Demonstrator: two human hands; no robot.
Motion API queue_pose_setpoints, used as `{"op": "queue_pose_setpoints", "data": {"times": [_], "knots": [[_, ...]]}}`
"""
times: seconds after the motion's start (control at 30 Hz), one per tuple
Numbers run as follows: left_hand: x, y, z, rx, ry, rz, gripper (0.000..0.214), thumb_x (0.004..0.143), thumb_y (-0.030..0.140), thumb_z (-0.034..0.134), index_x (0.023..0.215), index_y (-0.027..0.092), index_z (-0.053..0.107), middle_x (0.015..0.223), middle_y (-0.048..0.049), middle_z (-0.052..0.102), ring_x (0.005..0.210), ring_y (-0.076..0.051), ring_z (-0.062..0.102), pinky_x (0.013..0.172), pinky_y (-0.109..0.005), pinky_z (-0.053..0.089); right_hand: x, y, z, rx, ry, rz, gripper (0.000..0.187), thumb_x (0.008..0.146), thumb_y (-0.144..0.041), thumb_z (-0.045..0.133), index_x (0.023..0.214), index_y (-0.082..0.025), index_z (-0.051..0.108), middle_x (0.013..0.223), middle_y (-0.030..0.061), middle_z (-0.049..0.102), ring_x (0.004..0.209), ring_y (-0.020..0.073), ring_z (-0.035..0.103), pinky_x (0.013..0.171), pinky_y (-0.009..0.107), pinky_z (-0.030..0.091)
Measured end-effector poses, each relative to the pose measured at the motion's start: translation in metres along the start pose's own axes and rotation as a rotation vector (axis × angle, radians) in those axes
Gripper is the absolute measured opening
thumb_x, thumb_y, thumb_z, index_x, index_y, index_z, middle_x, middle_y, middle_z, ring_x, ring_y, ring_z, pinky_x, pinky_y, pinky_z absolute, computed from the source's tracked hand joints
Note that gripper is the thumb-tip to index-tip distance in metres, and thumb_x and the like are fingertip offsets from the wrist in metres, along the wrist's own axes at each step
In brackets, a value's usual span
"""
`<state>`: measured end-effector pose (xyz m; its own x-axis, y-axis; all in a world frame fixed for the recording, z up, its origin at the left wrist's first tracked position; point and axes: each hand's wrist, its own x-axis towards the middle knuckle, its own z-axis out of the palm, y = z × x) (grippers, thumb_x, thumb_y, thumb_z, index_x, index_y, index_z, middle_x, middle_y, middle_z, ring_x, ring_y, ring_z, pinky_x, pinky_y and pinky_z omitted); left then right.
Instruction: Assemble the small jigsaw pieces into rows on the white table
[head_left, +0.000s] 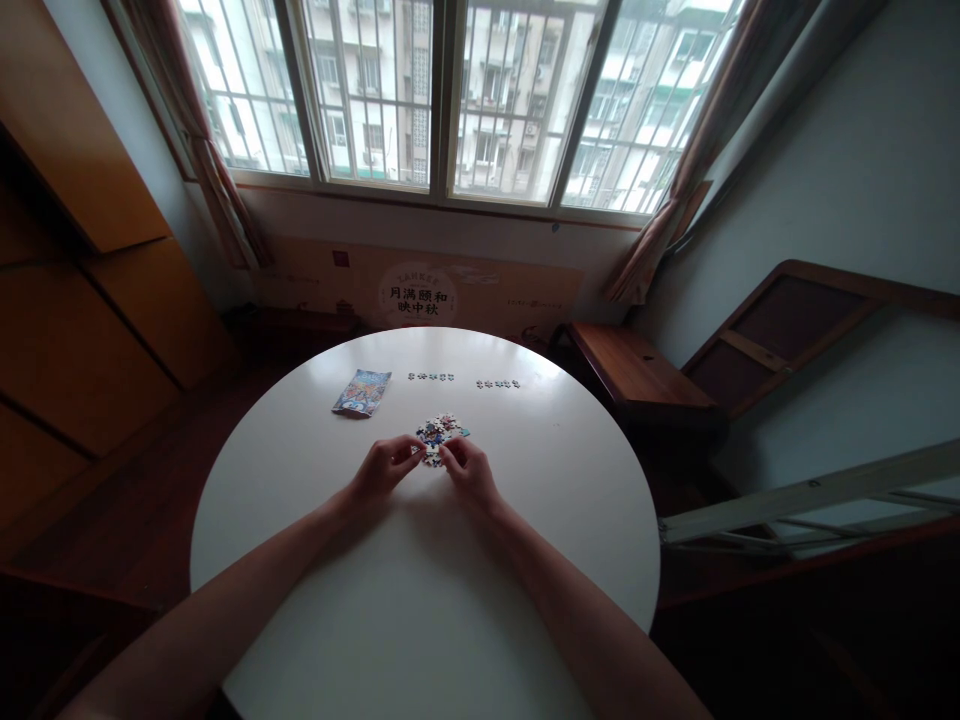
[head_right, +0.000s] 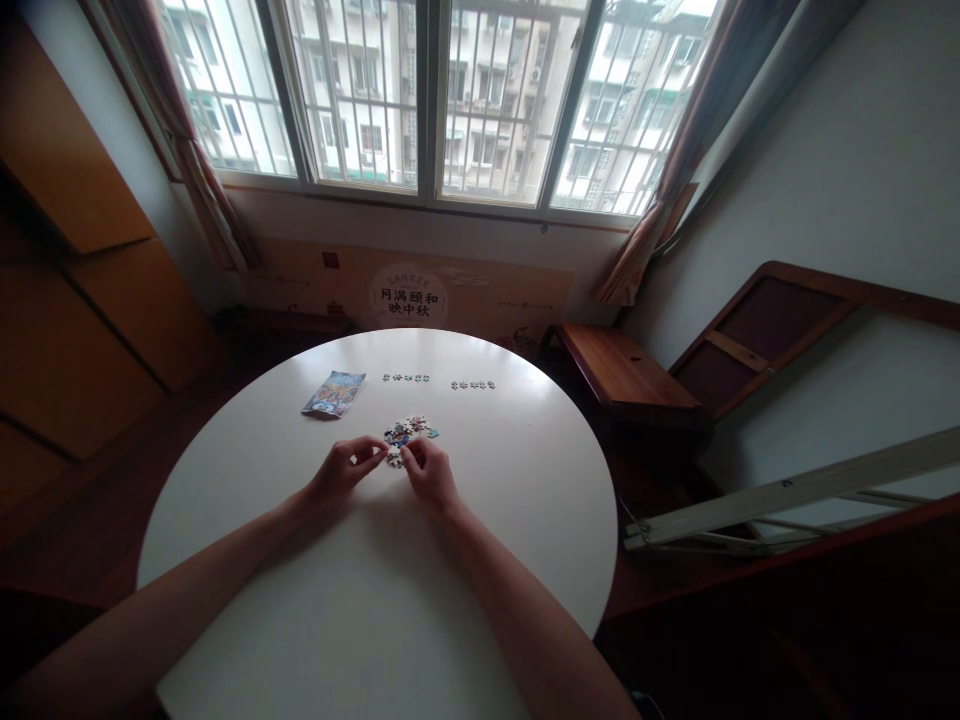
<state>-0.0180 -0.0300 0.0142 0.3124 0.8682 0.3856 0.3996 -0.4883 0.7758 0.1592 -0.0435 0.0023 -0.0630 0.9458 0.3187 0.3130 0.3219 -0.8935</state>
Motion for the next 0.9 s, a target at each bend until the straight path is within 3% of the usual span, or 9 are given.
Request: {"op": "queue_pose_setpoints", "data": {"times": [0.9], "knots": [[-0.0004,0.0002,0.0005,-0.019,0.005,-0.008,0.027,0.082,0.037,0.055,0.084,0.012,0.067,0.054,0.0033,0.048,0.051,-0.007,0.038,0.049,-0.017,0.032,0.0001,0.0006,0.0000,0.001,0.000,-0.002,0.027,0.083,-0.041,0.050,0.076,-0.016,0.059,0.063,0.0005,0.056,0.055,0.0124,0.048,0.052,0.023,0.037]]}}
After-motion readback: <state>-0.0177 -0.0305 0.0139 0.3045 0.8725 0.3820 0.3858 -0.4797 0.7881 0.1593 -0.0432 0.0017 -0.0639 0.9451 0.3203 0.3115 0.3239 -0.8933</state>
